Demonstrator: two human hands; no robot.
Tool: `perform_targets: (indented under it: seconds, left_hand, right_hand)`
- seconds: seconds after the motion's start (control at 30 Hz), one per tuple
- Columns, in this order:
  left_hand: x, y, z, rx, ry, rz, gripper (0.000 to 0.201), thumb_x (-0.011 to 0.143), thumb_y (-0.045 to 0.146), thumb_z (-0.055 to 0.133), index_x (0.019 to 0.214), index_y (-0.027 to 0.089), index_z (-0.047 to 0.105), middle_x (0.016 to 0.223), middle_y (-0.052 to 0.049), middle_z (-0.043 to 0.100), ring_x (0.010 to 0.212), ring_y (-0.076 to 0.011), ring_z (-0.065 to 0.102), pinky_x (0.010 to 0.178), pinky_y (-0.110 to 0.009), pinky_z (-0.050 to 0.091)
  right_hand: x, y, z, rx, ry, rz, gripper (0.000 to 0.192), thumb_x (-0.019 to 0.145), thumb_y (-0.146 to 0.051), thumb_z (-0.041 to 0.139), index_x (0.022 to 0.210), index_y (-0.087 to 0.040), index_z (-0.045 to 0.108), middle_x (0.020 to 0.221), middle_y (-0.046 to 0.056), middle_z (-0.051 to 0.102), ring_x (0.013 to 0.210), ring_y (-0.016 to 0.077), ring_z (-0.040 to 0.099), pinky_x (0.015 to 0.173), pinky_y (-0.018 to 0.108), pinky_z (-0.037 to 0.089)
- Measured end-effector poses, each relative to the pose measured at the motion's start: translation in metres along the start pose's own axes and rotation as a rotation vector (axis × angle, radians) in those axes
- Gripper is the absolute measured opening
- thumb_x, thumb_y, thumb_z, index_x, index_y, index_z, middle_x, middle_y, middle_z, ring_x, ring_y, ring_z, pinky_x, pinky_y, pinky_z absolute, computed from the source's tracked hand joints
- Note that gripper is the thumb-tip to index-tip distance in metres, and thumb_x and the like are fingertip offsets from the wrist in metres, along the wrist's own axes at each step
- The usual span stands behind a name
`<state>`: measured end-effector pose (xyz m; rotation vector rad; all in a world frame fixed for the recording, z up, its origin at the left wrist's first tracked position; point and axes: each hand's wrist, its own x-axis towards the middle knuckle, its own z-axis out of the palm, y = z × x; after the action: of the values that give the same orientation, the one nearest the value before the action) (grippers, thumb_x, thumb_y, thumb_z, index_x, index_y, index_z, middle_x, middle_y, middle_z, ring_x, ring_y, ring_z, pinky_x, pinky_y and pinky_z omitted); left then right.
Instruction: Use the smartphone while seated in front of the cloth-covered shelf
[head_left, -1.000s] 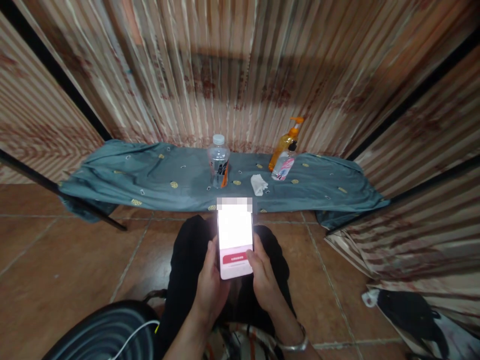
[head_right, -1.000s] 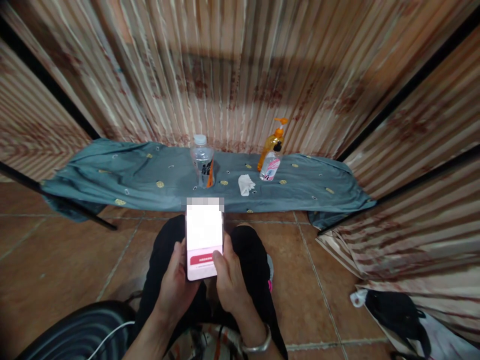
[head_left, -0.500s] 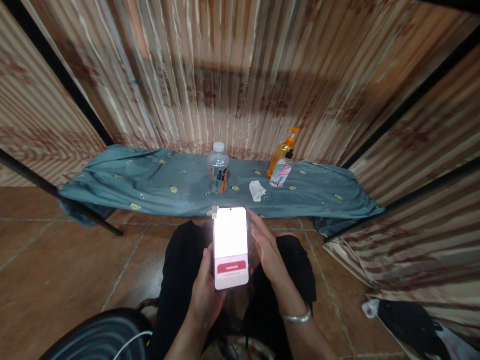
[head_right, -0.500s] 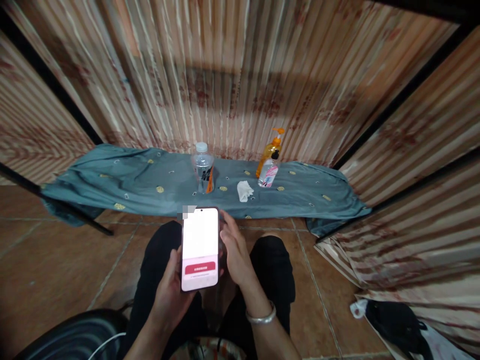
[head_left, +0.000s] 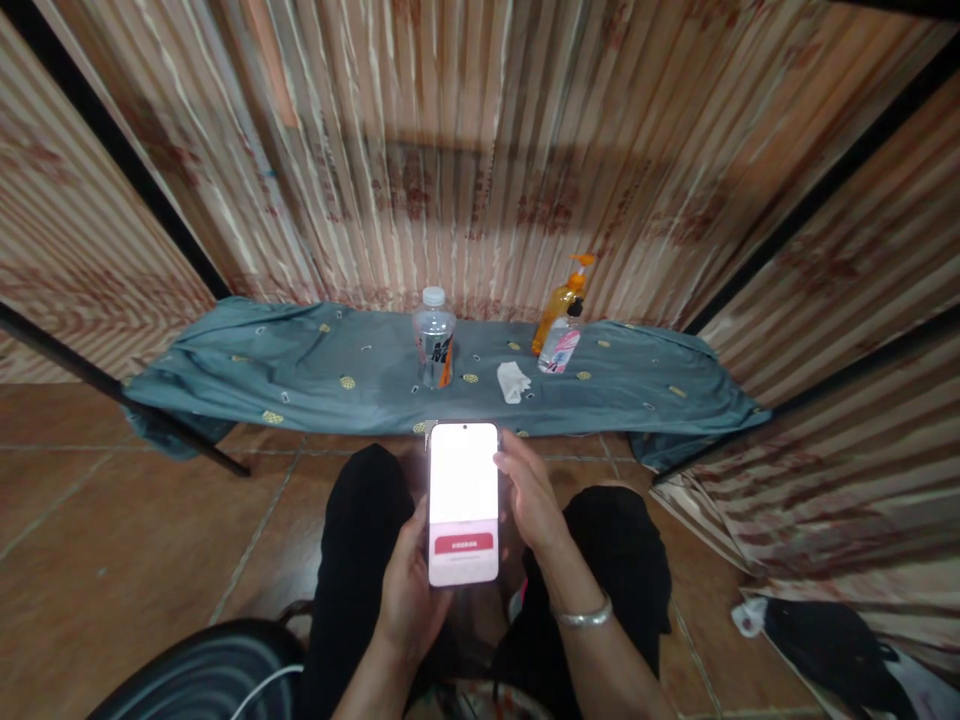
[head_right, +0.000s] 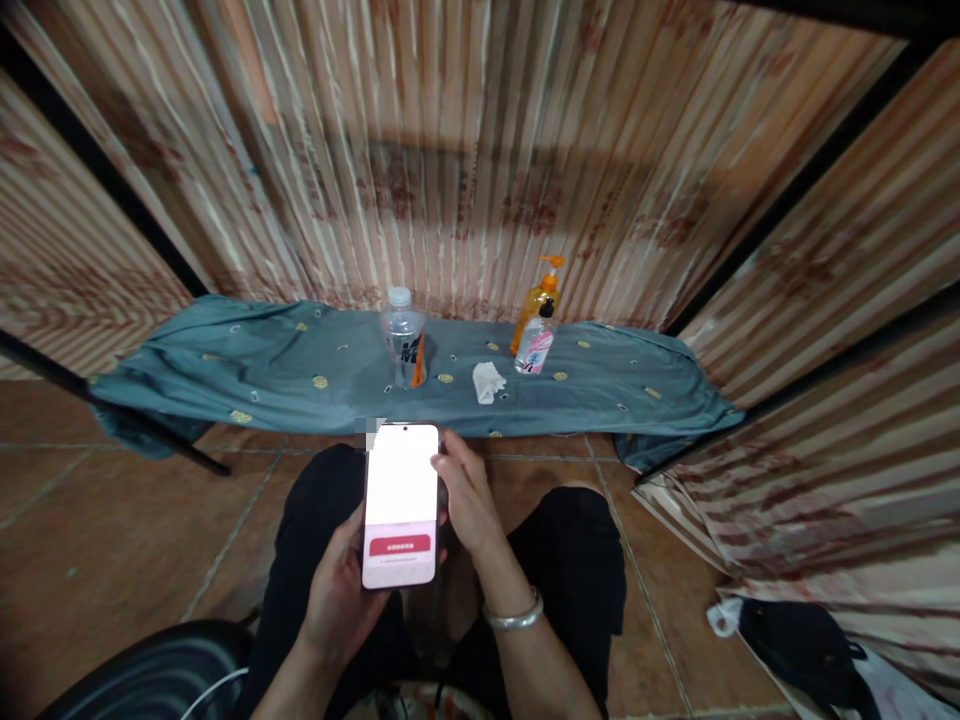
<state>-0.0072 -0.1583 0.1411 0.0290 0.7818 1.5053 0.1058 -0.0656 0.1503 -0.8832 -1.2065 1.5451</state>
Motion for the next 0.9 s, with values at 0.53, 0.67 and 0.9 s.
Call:
perform_targets:
  seconds: [0.53,0.67,0.9]
  left_hand:
    - [0.0,-0.002,0.003,0.078,0.044,0.073,0.044,0.065,0.049,0.089,0.101,0.025,0.08,0.104,-0.005,0.082,0.11,-0.0372,0.074,0.091,-0.05,0.063]
    - [0.002,0.001,0.006,0.074,0.048,0.094,0.043,0.067,0.047,0.087,0.101,0.021,0.079,0.1,-0.007,0.082,0.111,-0.0377,0.073,0.094,-0.05,0.061]
    - [0.008,-0.003,-0.001,0.089,0.1,0.145,0.041,0.07,0.047,0.084,0.1,0.019,0.079,0.1,-0.008,0.082,0.114,-0.0365,0.072,0.097,-0.047,0.059]
  right_hand:
    - [-0.013,0.011,-0.003,0.044,0.056,-0.107,0.027,0.089,-0.035,0.062,0.108,-0.021,0.076,0.098,0.003,0.077,0.083,0.0205,0.066,0.075,0.029,0.05]
    - [-0.033,0.023,-0.005,0.044,0.027,0.034,0.037,0.091,-0.038,0.06,0.122,-0.021,0.071,0.094,0.004,0.077,0.072,0.0192,0.064,0.06,0.028,0.047]
    - [-0.052,0.031,-0.001,-0.043,0.069,0.058,0.031,0.09,-0.037,0.062,0.116,-0.023,0.073,0.097,0.004,0.078,0.087,0.0233,0.069,0.078,0.031,0.055]
